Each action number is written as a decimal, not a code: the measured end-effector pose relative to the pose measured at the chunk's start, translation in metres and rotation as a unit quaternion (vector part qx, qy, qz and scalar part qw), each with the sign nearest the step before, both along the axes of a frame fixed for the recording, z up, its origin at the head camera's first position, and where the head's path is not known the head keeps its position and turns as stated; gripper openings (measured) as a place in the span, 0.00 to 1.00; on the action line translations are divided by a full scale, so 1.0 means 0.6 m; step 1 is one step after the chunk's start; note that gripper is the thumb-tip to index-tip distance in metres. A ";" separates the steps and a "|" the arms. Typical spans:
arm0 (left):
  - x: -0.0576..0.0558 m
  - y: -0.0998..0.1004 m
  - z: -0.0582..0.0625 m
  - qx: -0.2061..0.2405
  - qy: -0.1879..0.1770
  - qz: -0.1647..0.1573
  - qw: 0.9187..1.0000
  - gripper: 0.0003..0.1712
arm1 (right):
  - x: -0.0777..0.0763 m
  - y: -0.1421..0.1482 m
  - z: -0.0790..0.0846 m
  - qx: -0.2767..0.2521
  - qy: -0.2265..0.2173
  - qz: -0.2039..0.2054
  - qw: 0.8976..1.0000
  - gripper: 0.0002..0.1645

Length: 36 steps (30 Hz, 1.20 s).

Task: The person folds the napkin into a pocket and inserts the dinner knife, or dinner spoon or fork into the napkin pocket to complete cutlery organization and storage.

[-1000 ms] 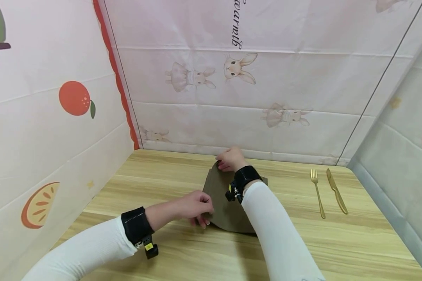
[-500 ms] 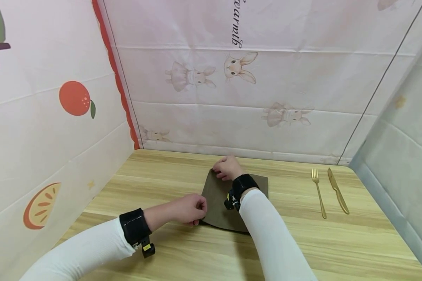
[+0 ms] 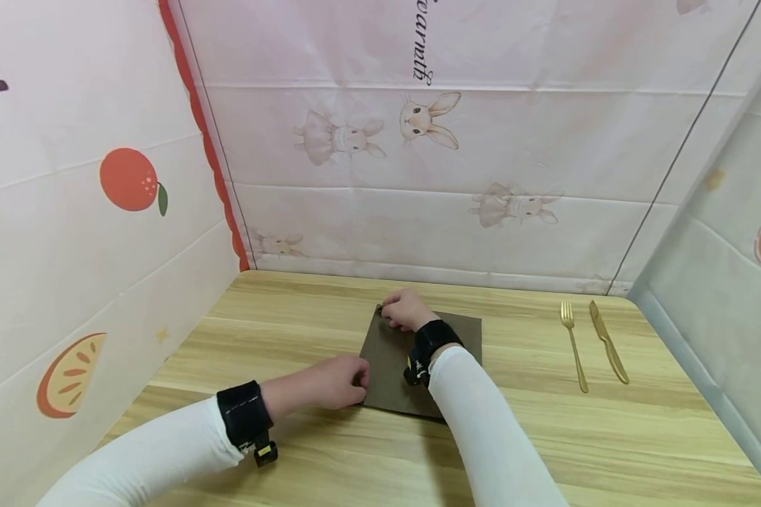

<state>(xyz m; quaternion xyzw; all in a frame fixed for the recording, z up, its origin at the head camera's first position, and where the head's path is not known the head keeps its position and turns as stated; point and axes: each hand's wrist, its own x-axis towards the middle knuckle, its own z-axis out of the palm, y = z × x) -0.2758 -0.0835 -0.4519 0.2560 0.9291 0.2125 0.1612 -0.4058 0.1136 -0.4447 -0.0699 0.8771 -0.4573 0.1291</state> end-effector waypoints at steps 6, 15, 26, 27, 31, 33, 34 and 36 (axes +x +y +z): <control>-0.001 -0.001 0.004 -0.049 0.060 0.001 0.997 0.08 | -0.002 -0.001 -0.001 0.022 0.010 0.028 0.999 0.26; -0.010 0.009 0.008 -0.127 0.206 -0.115 0.963 0.12 | -0.002 0.000 0.002 0.101 0.066 0.130 0.984 0.30; -0.008 0.012 0.013 -0.174 0.135 -0.126 0.967 0.26 | 0.012 0.004 0.000 0.265 0.149 0.247 0.920 0.30; -0.009 0.012 0.014 -0.178 0.131 -0.124 0.967 0.27 | 0.014 0.009 0.000 0.273 0.145 0.249 0.918 0.30; -0.009 0.015 0.017 -0.186 0.124 -0.122 0.967 0.27 | 0.019 0.035 -0.002 0.298 0.132 0.247 0.912 0.33; -0.008 0.016 0.018 -0.188 0.121 -0.121 0.967 0.27 | 0.020 0.054 -0.003 0.305 0.129 0.241 0.912 0.34; -0.008 0.016 0.018 -0.189 0.118 -0.121 0.967 0.27 | 0.021 0.063 -0.004 0.307 0.129 0.239 0.912 0.35; -0.006 0.016 0.019 -0.191 0.114 -0.119 0.968 0.27 | 0.022 0.084 -0.006 0.309 0.132 0.237 0.912 0.36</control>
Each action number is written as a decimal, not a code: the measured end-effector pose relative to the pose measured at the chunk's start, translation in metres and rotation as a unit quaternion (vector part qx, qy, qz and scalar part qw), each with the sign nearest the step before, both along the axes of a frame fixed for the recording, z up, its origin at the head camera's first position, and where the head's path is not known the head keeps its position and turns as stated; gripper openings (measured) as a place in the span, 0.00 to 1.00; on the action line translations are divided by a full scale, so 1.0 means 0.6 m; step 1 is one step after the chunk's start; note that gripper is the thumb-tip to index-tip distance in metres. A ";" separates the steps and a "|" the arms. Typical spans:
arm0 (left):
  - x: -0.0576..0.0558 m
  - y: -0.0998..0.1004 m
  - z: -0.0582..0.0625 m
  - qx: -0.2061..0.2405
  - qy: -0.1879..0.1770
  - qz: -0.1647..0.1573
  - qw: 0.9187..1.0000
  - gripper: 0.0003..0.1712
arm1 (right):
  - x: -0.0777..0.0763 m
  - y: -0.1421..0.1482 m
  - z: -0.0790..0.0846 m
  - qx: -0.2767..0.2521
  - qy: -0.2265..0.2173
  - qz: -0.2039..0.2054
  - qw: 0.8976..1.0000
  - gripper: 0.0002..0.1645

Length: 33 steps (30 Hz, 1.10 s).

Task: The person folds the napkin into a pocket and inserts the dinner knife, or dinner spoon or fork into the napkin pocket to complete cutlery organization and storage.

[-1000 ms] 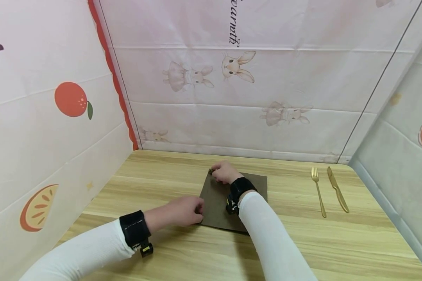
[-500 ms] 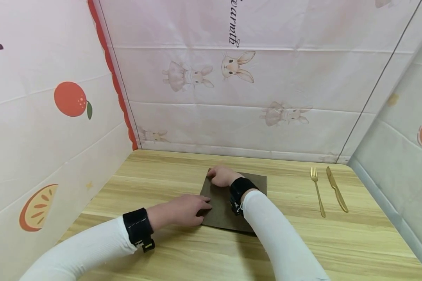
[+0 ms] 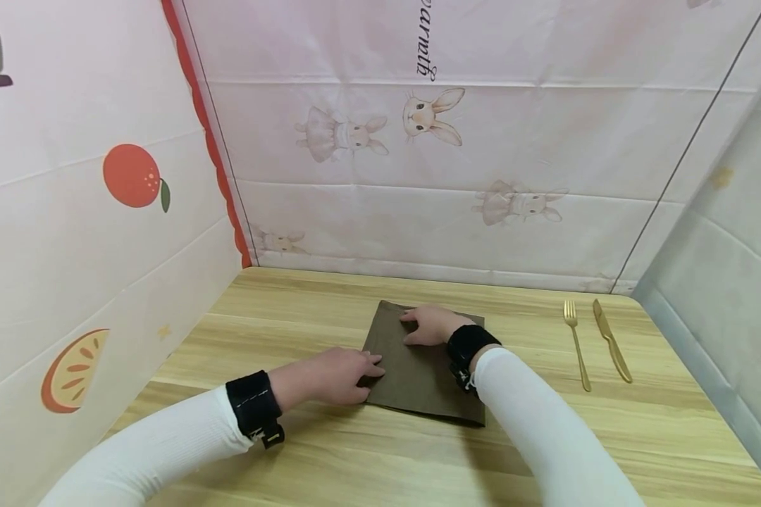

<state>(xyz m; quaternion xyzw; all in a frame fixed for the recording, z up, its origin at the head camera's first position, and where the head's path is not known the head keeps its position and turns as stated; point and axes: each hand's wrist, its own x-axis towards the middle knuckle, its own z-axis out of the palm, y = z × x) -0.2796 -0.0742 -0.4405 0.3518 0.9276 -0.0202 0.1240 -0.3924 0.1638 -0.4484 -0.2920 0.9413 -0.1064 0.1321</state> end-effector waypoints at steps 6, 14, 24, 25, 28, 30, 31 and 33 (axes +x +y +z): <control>0.003 0.000 0.000 0.001 0.003 0.005 1.000 0.28 | 0.013 0.070 0.004 -0.011 0.003 -0.004 1.000 0.36; 0.004 -0.001 0.000 0.008 0.002 0.012 1.000 0.28 | 0.033 0.156 0.007 -0.033 0.006 -0.017 0.999 0.34; 0.004 0.001 -0.003 -0.003 0.008 0.010 1.000 0.28 | 0.051 0.203 0.005 -0.024 0.010 -0.049 0.998 0.39; 0.004 0.002 -0.002 -0.002 0.008 0.011 1.000 0.28 | 0.052 0.203 0.006 -0.023 0.010 -0.049 0.998 0.39; 0.001 0.008 0.001 0.005 0.013 0.005 1.000 0.26 | 0.053 0.200 0.010 -0.017 0.007 -0.051 0.999 0.40; -0.004 0.017 0.004 0.010 0.025 -0.002 1.000 0.19 | 0.053 0.198 0.012 -0.014 0.001 -0.056 0.998 0.41; -0.008 0.024 0.006 0.011 0.029 -0.005 1.000 0.15 | 0.053 0.198 0.013 -0.012 -0.002 -0.060 0.998 0.41; -0.018 0.043 0.009 0.007 0.043 -0.015 0.999 0.07 | 0.054 0.198 0.014 -0.007 -0.004 -0.064 0.998 0.41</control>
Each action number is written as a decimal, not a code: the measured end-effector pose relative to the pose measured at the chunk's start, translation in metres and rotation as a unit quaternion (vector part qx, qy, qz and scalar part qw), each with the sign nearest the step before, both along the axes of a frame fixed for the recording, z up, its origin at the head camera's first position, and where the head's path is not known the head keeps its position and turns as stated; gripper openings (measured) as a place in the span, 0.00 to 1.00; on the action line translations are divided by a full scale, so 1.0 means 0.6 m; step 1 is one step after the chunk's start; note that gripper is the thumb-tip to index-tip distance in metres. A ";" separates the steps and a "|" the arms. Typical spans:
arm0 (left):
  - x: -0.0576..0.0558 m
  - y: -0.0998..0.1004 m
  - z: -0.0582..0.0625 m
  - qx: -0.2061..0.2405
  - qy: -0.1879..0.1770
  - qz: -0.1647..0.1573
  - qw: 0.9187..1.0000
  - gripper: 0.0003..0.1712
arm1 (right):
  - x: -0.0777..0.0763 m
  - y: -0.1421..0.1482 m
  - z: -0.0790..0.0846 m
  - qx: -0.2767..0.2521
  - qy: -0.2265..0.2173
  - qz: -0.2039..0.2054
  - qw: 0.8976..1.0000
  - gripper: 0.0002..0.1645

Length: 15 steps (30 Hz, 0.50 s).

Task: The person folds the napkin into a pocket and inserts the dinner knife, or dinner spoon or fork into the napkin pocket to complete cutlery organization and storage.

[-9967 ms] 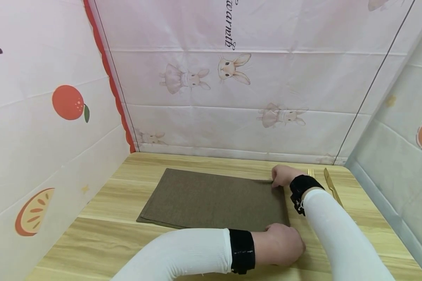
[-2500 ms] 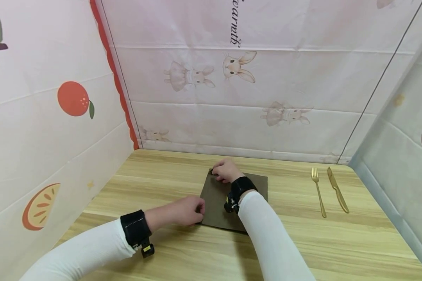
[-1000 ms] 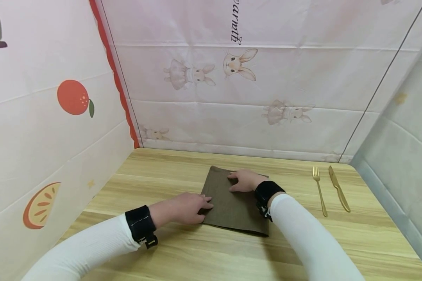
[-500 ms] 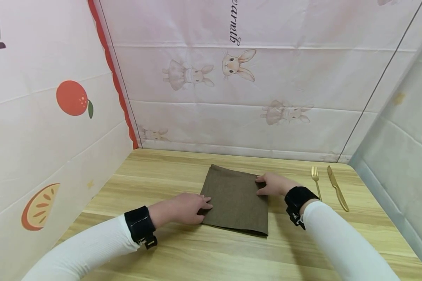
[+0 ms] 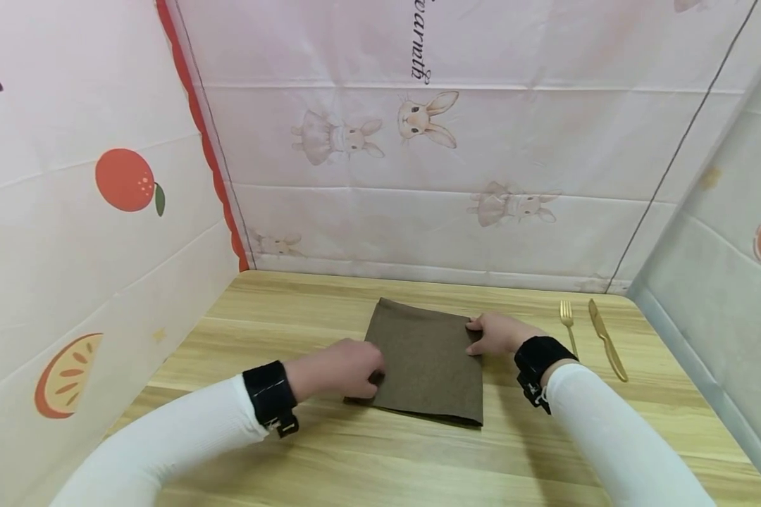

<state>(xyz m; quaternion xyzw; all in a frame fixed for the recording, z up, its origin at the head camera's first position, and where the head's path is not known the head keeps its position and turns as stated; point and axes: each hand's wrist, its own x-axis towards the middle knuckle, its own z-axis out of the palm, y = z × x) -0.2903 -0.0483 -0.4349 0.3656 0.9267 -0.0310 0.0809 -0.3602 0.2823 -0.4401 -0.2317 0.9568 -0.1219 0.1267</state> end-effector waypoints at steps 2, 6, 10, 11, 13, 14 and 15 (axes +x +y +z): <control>-0.010 0.024 0.003 -0.010 0.009 -0.009 1.000 0.05 | 0.001 0.000 0.002 0.001 -0.005 -0.009 1.000 0.41; -0.030 0.078 0.000 -0.027 0.006 -0.028 0.999 0.17 | 0.002 -0.005 0.004 0.002 -0.005 -0.010 1.000 0.40; -0.047 0.136 -0.004 -0.035 -0.022 -0.029 0.999 0.27 | -0.001 -0.005 0.002 0.000 -0.006 -0.009 1.000 0.40; -0.050 0.150 -0.006 -0.038 -0.029 -0.027 0.998 0.29 | -0.002 -0.004 0.001 0.002 -0.005 -0.008 1.000 0.40; -0.055 0.175 -0.009 -0.048 -0.038 -0.021 0.998 0.30 | -0.003 -0.002 -0.001 0.003 -0.005 -0.010 1.000 0.40; -0.056 0.187 -0.010 -0.058 -0.040 -0.018 0.997 0.31 | -0.003 -0.001 -0.002 0.002 -0.006 -0.011 1.000 0.39; -0.056 0.196 -0.012 -0.066 -0.042 -0.014 0.997 0.31 | -0.004 -0.001 -0.003 0.000 -0.007 -0.011 1.000 0.39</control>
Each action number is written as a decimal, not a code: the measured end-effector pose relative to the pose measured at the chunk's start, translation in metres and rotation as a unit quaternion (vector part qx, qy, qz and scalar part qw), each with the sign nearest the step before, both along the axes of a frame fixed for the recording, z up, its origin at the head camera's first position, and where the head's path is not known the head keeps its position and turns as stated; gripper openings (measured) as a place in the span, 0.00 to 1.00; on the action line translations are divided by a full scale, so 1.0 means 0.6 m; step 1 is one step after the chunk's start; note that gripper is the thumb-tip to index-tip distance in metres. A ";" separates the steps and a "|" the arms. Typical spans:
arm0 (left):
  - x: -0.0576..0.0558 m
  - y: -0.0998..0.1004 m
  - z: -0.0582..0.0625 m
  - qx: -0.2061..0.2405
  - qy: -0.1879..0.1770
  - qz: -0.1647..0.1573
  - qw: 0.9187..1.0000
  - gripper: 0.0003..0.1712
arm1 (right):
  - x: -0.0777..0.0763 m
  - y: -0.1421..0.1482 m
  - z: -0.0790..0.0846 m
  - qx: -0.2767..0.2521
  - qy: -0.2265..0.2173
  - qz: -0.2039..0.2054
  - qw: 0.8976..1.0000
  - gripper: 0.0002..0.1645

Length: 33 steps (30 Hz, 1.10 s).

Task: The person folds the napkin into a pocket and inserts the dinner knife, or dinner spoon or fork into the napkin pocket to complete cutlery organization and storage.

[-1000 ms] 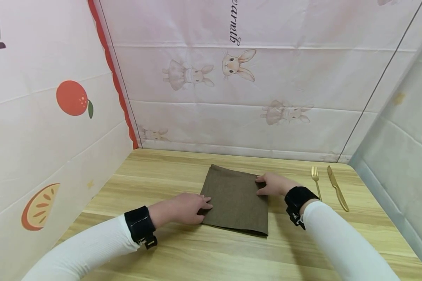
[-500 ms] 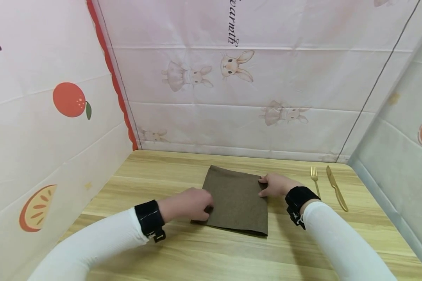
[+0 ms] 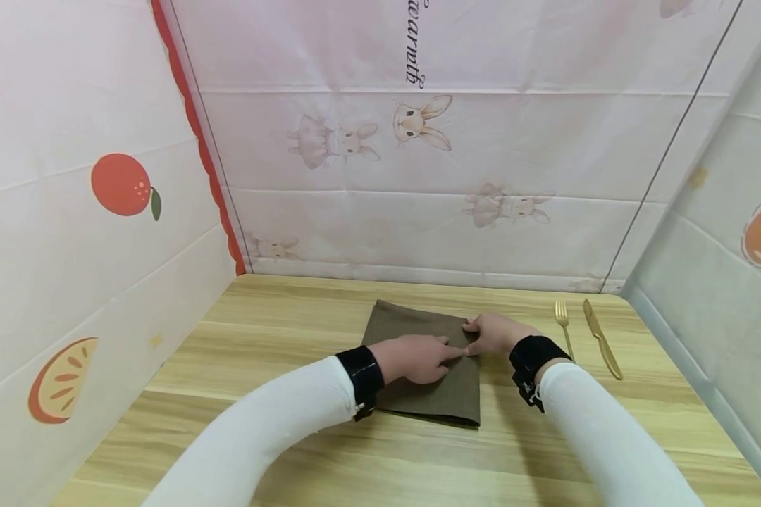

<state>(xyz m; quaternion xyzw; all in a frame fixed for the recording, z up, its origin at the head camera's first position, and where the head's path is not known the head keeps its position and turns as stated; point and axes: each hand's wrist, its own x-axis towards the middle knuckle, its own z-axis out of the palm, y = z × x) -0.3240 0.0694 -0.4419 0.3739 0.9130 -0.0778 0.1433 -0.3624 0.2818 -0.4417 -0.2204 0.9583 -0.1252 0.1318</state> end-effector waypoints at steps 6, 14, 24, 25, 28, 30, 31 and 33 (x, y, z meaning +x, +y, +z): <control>0.009 0.028 -0.001 -0.049 -0.008 0.028 0.998 0.33 | 0.000 -0.004 -0.002 -0.011 -0.003 0.013 1.000 0.40; 0.031 0.040 0.010 -0.067 -0.006 0.024 0.997 0.32 | 0.002 0.000 0.000 -0.008 -0.012 0.010 1.000 0.40; 0.075 0.071 0.009 -0.090 -0.030 -0.027 0.995 0.33 | 0.000 0.011 -0.003 -0.003 -0.022 0.013 1.000 0.39; 0.082 0.072 0.008 -0.095 -0.028 -0.035 0.994 0.33 | 0.000 0.011 -0.002 -0.002 -0.022 0.012 1.000 0.39; 0.105 0.070 0.009 -0.105 -0.034 -0.056 0.992 0.33 | 0.001 0.010 0.002 -0.001 -0.026 0.009 1.000 0.39; 0.121 0.063 0.009 -0.107 -0.041 -0.069 0.991 0.32 | 0.001 0.008 0.004 -0.002 -0.028 0.007 1.000 0.39; 0.128 0.059 0.009 -0.108 -0.043 -0.078 0.990 0.32 | 0.001 0.007 0.005 -0.001 -0.028 0.008 1.000 0.39; 0.141 0.048 0.008 -0.108 -0.049 -0.092 0.989 0.31 | -0.001 0.005 0.004 0.000 -0.024 0.009 1.000 0.40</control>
